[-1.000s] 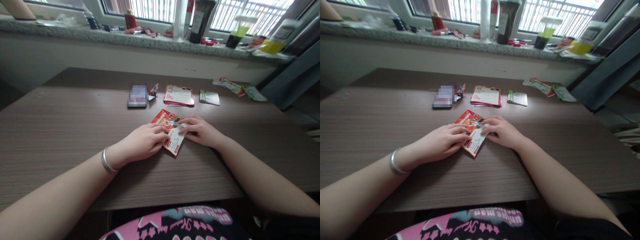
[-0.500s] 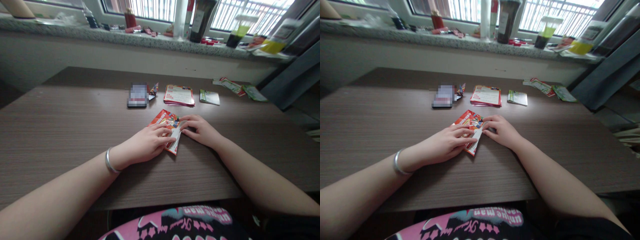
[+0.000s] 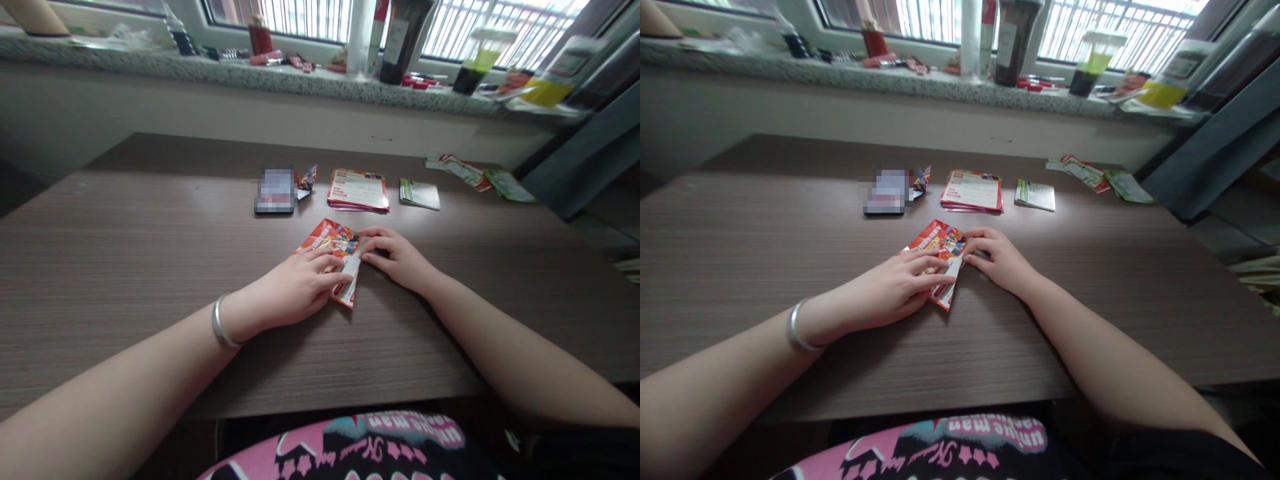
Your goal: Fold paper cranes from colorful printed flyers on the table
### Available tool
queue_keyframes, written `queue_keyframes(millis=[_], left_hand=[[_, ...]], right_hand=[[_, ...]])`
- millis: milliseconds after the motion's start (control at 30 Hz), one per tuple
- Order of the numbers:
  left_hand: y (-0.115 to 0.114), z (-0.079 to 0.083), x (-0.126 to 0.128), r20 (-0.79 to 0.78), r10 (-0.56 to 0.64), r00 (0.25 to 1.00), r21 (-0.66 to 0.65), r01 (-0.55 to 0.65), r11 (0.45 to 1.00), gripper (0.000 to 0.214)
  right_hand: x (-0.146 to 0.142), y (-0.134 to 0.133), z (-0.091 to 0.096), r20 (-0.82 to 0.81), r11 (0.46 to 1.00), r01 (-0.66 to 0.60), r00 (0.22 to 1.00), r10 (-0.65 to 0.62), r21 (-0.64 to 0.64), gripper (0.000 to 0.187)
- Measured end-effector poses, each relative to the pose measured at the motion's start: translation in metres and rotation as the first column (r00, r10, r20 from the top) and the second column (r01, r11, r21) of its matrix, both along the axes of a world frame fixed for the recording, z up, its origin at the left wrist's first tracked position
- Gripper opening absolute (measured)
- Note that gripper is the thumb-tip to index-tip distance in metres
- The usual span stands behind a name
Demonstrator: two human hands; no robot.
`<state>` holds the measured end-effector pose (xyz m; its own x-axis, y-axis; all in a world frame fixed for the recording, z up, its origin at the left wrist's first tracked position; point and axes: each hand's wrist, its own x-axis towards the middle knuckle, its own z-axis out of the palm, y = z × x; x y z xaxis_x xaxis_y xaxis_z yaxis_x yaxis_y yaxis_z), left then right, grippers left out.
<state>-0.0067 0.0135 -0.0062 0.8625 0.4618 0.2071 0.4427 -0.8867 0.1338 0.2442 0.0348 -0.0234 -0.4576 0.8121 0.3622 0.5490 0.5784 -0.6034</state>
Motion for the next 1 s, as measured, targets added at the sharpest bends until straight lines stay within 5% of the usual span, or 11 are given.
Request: queue_keyframes(millis=[533,1000], left_hand=[[-0.0048,0.0063,0.0060,-0.007,0.065,0.998,0.071,-0.065,0.995,0.033],[-0.0077,0.0062,0.0077,-0.034,0.080,0.996,0.008,-0.080,0.997,0.038]], right_hand=[[-0.0008,0.0043,0.0039,0.018,0.981,0.185,0.982,-0.186,0.055,0.008],[-0.0050,0.0052,0.0041,-0.087,0.960,0.272,0.960,-0.266,0.060,0.007]])
